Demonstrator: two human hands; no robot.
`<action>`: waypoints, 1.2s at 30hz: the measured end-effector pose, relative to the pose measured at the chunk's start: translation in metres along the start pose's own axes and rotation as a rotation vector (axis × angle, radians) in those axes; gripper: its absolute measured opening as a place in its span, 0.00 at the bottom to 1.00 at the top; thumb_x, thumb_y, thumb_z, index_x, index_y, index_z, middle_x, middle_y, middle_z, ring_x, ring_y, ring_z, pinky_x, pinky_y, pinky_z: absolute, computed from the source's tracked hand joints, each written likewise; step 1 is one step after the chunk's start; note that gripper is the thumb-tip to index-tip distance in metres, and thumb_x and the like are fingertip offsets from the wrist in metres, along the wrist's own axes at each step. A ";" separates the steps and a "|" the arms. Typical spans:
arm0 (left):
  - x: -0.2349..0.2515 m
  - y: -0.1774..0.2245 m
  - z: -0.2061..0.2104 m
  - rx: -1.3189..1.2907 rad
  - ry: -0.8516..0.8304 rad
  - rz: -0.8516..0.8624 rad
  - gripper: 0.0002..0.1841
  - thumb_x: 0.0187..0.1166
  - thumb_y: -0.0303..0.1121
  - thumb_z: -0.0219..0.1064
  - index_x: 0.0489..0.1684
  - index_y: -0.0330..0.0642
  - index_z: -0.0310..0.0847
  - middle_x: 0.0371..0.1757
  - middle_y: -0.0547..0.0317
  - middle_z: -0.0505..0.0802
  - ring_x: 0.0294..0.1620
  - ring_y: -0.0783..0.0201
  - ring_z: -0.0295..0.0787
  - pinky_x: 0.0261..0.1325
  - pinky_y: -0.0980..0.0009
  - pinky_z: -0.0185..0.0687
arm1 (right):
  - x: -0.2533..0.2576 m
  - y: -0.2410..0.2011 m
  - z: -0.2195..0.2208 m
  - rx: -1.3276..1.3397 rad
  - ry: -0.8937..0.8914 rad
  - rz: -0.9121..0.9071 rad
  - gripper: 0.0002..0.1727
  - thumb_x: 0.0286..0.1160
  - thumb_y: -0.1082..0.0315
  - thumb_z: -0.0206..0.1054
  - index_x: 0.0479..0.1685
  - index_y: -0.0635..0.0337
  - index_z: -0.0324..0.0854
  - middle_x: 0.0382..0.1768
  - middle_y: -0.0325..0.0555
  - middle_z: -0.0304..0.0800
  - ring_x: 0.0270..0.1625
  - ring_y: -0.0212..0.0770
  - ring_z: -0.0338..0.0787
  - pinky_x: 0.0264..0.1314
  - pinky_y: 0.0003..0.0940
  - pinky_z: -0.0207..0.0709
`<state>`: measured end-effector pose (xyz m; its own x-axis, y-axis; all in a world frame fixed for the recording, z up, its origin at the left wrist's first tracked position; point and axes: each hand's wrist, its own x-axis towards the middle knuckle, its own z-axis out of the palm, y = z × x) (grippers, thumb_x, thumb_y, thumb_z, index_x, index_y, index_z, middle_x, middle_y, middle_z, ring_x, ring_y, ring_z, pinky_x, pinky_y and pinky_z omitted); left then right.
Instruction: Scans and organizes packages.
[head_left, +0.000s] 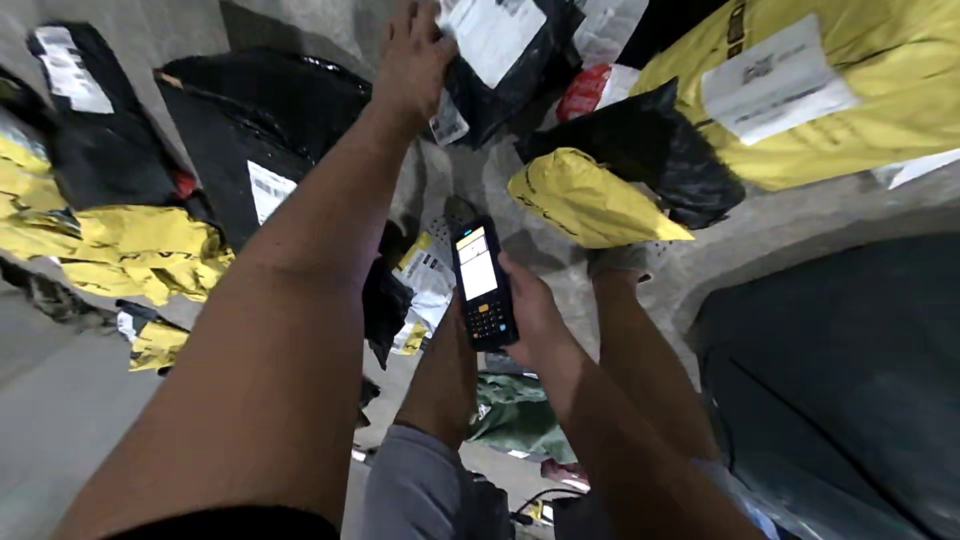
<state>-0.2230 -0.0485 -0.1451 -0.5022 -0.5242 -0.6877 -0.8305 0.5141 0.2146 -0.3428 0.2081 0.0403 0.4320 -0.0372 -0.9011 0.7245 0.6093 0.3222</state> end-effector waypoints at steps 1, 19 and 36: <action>0.005 -0.001 -0.008 0.060 -0.071 0.059 0.22 0.75 0.27 0.70 0.69 0.44 0.83 0.79 0.33 0.77 0.85 0.26 0.61 0.79 0.26 0.57 | 0.000 -0.002 0.000 0.005 -0.001 -0.014 0.33 0.92 0.40 0.38 0.71 0.56 0.74 0.46 0.57 0.90 0.39 0.50 0.93 0.40 0.45 0.90; 0.031 0.039 0.045 -1.371 0.197 -0.812 0.23 0.85 0.42 0.67 0.71 0.39 0.72 0.51 0.49 0.86 0.41 0.62 0.85 0.43 0.66 0.84 | -0.023 -0.043 -0.031 0.458 -0.519 -0.081 0.38 0.86 0.34 0.33 0.73 0.52 0.73 0.59 0.68 0.86 0.49 0.60 0.92 0.50 0.52 0.88; -0.095 0.033 -0.030 -0.148 -0.534 -0.223 0.12 0.72 0.31 0.73 0.49 0.36 0.88 0.47 0.35 0.92 0.53 0.34 0.89 0.57 0.27 0.79 | -0.023 -0.030 -0.059 0.451 -0.721 -0.042 0.38 0.81 0.32 0.40 0.74 0.48 0.73 0.64 0.63 0.83 0.50 0.56 0.91 0.49 0.49 0.87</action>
<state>-0.2096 -0.0023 -0.0518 -0.1530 -0.1750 -0.9726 -0.9459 0.3110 0.0929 -0.4062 0.2372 0.0346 0.5259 -0.6415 -0.5585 0.8259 0.2283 0.5155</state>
